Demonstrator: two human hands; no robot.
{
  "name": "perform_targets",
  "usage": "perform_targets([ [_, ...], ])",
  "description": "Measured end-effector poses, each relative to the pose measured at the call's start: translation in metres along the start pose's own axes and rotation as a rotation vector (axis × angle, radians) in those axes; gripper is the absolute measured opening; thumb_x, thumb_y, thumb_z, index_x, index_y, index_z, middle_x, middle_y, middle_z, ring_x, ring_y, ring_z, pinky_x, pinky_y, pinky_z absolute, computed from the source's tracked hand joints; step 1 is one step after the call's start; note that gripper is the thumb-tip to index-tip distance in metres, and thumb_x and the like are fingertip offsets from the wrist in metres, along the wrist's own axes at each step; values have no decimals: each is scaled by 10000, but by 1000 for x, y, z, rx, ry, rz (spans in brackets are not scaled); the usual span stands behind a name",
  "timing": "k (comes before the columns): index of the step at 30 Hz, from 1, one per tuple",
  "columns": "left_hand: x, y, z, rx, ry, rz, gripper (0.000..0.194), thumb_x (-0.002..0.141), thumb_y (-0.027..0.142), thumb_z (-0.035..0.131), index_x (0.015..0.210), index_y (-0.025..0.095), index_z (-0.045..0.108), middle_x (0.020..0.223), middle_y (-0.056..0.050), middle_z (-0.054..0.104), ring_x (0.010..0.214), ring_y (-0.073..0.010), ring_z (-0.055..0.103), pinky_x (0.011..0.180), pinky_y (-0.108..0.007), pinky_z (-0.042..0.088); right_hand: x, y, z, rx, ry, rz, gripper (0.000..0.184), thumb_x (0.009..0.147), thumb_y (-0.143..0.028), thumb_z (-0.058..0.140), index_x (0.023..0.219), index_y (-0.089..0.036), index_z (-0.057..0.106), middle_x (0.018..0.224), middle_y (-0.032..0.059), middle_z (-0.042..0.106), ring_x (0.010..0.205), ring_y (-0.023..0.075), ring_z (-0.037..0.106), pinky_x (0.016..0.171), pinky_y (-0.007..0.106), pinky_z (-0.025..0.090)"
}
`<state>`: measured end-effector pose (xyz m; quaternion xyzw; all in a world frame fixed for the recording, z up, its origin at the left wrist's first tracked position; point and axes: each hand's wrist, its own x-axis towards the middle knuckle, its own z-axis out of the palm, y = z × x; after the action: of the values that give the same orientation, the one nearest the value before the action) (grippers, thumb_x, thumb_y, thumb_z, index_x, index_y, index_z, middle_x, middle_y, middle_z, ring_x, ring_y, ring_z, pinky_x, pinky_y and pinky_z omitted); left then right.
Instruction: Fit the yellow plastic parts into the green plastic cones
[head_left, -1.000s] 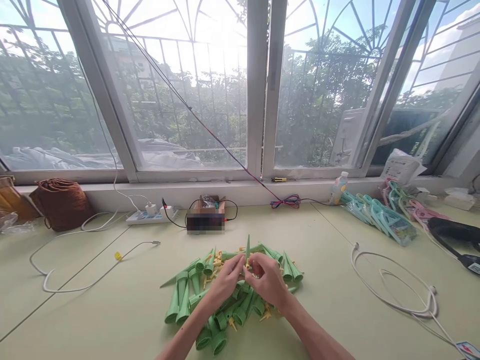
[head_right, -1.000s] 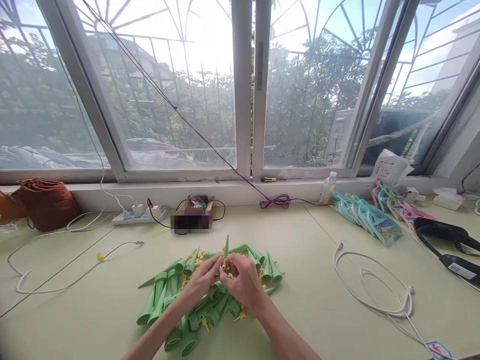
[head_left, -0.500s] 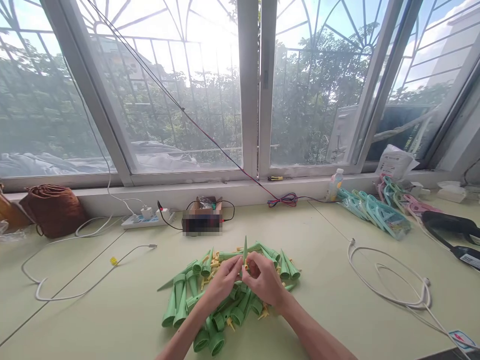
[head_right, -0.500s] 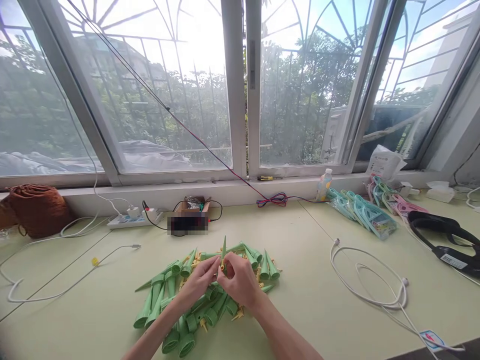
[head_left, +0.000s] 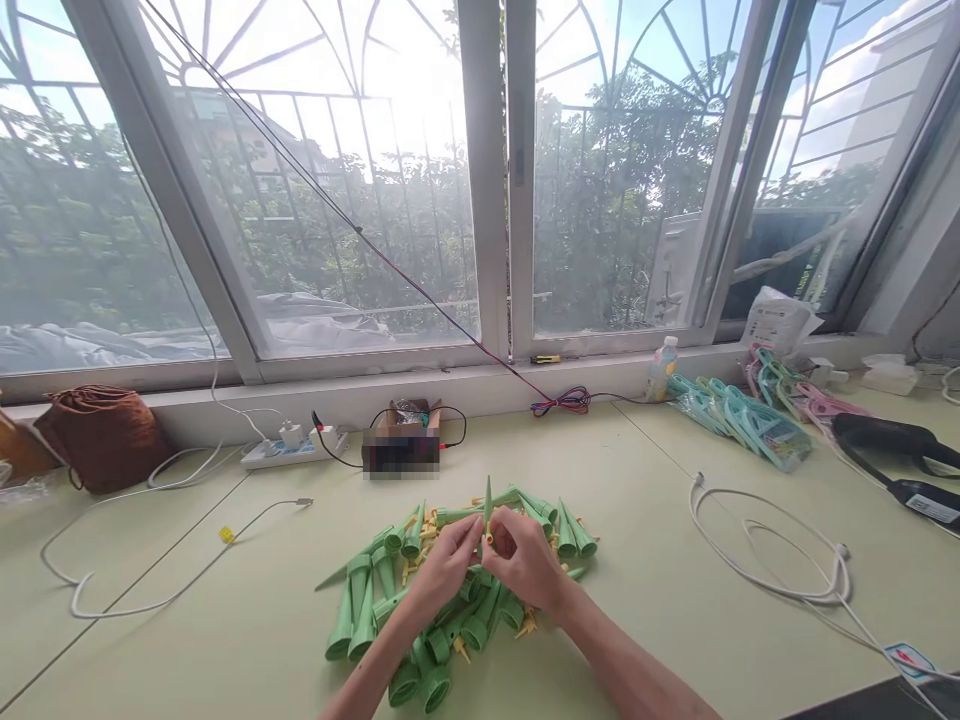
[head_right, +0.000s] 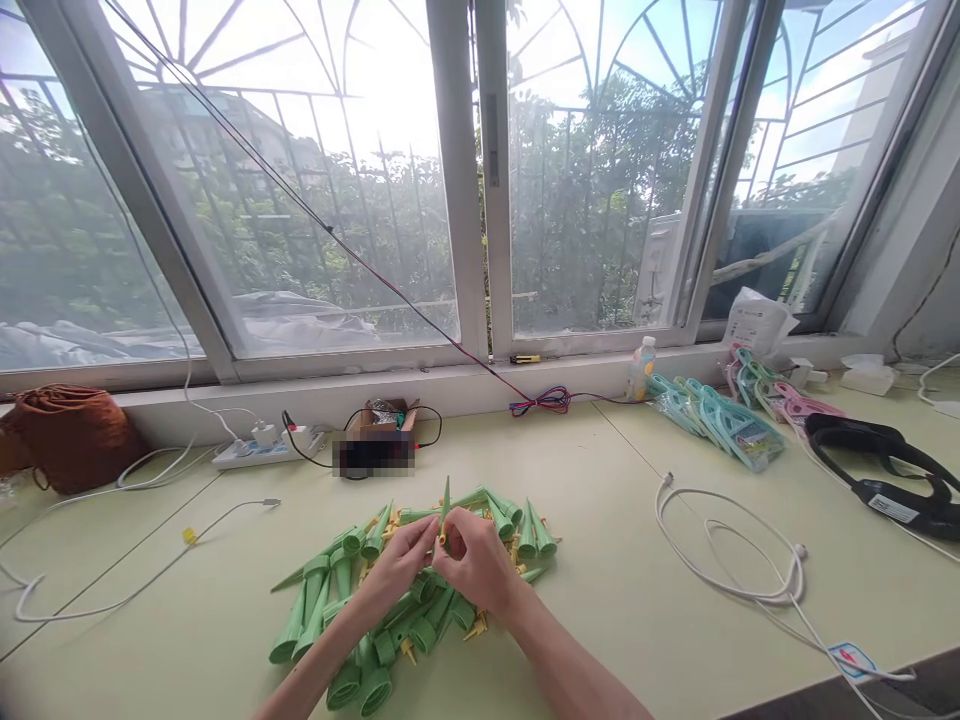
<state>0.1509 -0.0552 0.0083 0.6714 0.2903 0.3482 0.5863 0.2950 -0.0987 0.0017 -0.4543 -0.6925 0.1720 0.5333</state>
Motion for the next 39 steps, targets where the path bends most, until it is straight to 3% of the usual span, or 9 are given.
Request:
perform_targets([
  [12,-1,2,0,-19,25,20,405,869,527,560,778,136,612,716,7,483,659,-119,460,646,-249,499,0,-2,0,13,2,-5,103,826,-209,532,734,-211,487,558,-76,364,488,99,329,493,224,289],
  [17,-2,10,2,-96,34,31,384,848,523,597,840,146,668,763,-11,562,723,-145,535,672,-268,523,-2,-4,-1,31,16,8,58,872,-260,545,864,-205,559,588,-60,411,519,117,375,516,234,318],
  [23,-3,17,-1,-259,76,43,402,881,503,570,1025,144,680,834,-52,639,776,-170,600,694,-283,526,-4,-4,0,54,28,30,256,875,-315,586,1099,-193,579,646,-36,501,526,125,437,519,238,374],
  [29,0,14,-5,-453,99,79,450,846,490,631,1075,105,681,818,-71,648,677,-147,601,637,-292,525,-8,1,1,15,74,41,203,916,-349,529,1018,-180,577,619,-34,499,501,121,444,496,234,381],
  [39,-6,20,1,-423,94,86,415,877,470,599,1081,115,669,865,-76,648,745,-161,622,657,-288,547,-9,1,0,-25,87,9,223,952,-359,476,1007,-171,583,612,-36,500,496,114,440,481,214,365],
])
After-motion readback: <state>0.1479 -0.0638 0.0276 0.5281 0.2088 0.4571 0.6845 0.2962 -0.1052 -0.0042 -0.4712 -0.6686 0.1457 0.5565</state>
